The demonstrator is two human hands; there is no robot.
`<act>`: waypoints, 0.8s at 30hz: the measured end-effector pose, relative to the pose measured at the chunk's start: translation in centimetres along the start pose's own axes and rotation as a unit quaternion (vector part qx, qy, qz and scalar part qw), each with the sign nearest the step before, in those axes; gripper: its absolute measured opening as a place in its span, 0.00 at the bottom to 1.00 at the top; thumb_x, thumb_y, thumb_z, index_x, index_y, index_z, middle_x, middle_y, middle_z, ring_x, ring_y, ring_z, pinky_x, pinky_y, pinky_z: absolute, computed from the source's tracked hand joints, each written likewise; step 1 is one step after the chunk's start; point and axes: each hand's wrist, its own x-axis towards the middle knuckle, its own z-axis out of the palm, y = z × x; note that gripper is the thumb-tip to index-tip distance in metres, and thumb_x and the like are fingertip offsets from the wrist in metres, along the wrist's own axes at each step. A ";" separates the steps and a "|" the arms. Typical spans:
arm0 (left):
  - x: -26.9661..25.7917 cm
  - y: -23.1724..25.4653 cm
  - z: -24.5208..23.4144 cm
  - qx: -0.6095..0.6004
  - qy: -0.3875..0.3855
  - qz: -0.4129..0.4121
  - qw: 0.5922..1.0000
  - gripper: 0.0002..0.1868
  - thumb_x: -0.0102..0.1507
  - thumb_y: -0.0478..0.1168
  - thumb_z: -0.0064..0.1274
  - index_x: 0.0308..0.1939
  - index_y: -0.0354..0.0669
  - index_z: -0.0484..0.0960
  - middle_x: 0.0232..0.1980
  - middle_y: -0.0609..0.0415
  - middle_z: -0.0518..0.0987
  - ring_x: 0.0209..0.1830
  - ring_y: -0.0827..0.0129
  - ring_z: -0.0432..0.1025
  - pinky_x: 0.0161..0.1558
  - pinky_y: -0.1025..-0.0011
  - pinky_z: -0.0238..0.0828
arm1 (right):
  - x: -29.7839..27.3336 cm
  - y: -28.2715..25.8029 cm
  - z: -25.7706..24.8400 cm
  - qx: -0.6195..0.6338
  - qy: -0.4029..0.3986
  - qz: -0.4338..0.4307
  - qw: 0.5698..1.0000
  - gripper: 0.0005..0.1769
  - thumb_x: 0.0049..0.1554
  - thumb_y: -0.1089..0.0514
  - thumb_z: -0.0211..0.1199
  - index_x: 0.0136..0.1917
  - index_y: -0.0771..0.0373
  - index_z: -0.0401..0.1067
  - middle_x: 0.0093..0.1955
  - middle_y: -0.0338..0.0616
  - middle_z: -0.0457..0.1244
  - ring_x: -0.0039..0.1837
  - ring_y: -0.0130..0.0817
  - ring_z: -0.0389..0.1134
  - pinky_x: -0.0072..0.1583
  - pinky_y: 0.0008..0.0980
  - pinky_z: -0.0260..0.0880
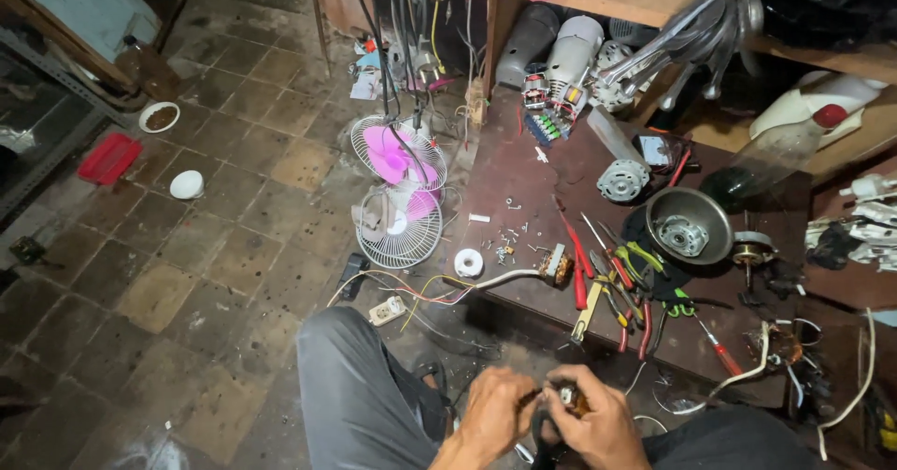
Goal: The person sits on the floor and uses pliers to strip the insulation from a wire. They then use a lighter to heat the exposed wire ends and wrap electrical tape around the connection.
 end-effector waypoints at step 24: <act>0.8 2.4 -1.2 -0.097 0.049 -0.038 0.993 0.29 0.70 0.61 0.36 0.42 0.40 0.82 0.32 0.46 0.79 0.30 0.49 0.75 0.31 0.57 0.65 | -0.4 0.3 1.4 -0.006 0.042 -0.195 0.980 0.10 0.48 0.56 0.68 0.44 0.51 0.72 0.40 0.28 0.73 0.37 0.25 0.75 0.44 0.26 0.72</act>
